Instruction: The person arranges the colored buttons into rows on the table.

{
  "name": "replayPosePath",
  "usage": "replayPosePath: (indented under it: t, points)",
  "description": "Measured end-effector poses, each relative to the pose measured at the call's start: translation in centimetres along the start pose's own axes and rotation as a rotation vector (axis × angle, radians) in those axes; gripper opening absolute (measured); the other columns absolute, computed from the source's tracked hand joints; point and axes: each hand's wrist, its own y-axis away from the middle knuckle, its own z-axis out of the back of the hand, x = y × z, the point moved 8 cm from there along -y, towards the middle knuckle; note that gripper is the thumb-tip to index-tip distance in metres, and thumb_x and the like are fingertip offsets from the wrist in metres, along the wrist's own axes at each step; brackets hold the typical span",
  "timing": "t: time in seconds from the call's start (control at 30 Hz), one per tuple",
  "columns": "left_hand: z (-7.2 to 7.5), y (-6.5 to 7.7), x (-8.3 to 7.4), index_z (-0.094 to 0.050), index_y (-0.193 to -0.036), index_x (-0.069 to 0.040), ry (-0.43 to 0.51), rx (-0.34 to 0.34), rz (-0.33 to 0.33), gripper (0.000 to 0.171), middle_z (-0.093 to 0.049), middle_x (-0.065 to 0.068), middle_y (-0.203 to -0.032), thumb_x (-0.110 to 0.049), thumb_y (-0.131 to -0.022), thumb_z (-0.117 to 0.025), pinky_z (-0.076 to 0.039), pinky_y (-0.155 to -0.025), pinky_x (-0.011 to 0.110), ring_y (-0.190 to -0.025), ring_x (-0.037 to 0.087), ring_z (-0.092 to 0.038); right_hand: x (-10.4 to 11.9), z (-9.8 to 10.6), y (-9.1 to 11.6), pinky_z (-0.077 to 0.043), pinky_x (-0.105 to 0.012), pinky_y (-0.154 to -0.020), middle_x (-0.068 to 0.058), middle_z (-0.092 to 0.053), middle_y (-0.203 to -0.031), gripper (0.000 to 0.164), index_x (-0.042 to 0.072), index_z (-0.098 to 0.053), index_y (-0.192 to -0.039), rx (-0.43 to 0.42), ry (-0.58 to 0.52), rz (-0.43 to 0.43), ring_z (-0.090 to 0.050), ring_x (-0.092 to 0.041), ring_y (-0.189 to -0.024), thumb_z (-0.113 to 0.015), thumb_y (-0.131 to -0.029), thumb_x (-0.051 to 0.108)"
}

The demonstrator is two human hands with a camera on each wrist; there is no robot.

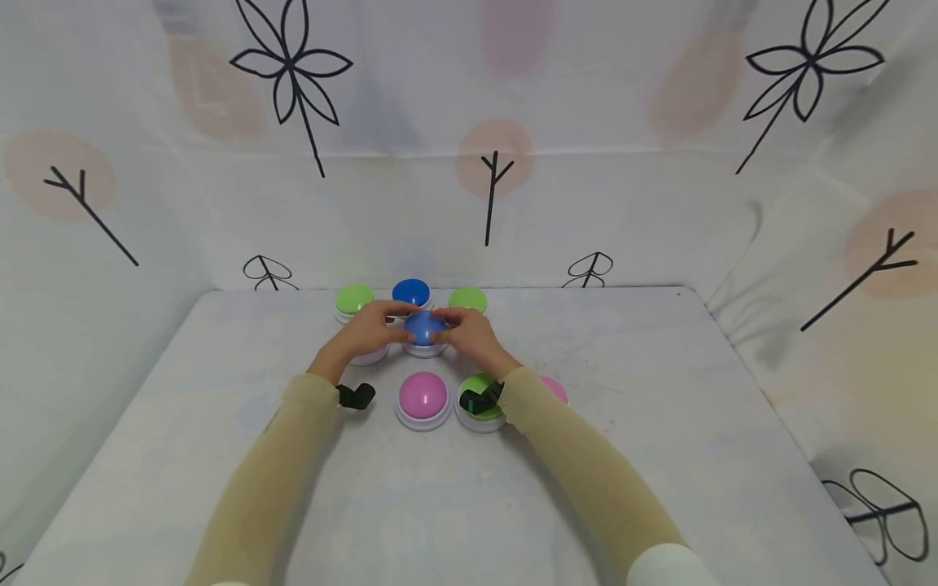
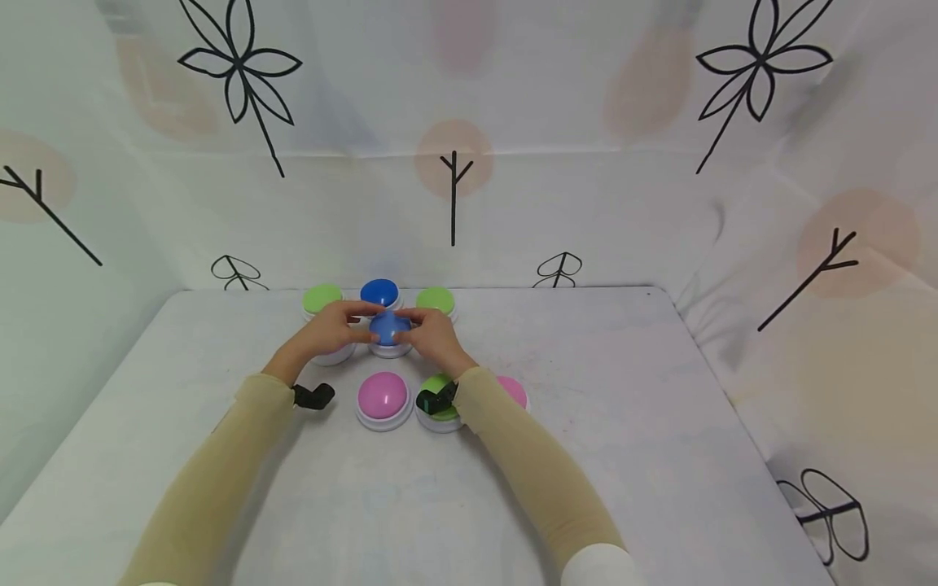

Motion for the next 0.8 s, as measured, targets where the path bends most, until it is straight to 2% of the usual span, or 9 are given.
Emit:
replayPosePath:
  t: [0.17,0.33,0.57,0.8]
  points:
    - [-0.39,-0.09,0.18,-0.060,-0.138,-0.012,-0.049,0.018,0.029,0.052,-0.056,0.014,-0.140,-0.015,-0.089,-0.076,-0.040,-0.108,0.050,-0.131,0.033,-0.048,0.14,-0.09,0.01,-0.041,-0.038,-0.109,-0.008,-0.057,-0.142,0.047,0.012,-0.067,-0.130,0.016,0.056,0.013,-0.050,-0.026,-0.132,-0.077,-0.085,0.009]
    - [-0.60,-0.02,0.41,-0.062,-0.136,-0.017,-0.091,0.008,0.066,0.053,-0.055,0.013,-0.141,-0.014,-0.086,-0.078,-0.042,-0.107,0.051,-0.130,0.034,-0.048,-0.04,-0.16,-0.11,-0.041,-0.038,-0.108,-0.008,-0.056,-0.142,0.049,0.013,-0.068,-0.130,0.028,0.072,0.017,-0.051,-0.025,-0.131,-0.079,-0.083,0.007]
    - [-0.74,0.07,0.07,-0.064,-0.133,-0.016,-0.125,-0.010,0.037,0.051,-0.058,0.014,-0.137,-0.013,-0.085,-0.080,-0.042,-0.106,0.053,-0.130,0.033,-0.050,-0.41,-0.04,-0.02,-0.041,-0.038,-0.108,-0.005,-0.058,-0.140,0.054,0.015,-0.067,-0.131,0.045,0.043,0.003,-0.052,-0.025,-0.131,-0.081,-0.080,0.004]
    - [-0.81,0.01,-0.51,-0.065,-0.133,-0.015,-0.112,-0.005,0.028,0.050,-0.061,0.013,-0.134,-0.015,-0.085,-0.080,-0.046,-0.103,0.047,-0.126,0.031,-0.053,-0.16,0.55,0.34,-0.045,-0.038,-0.105,-0.002,-0.062,-0.135,0.053,0.018,-0.068,-0.131,0.056,0.084,0.004,-0.056,-0.023,-0.124,-0.081,-0.081,0.006]
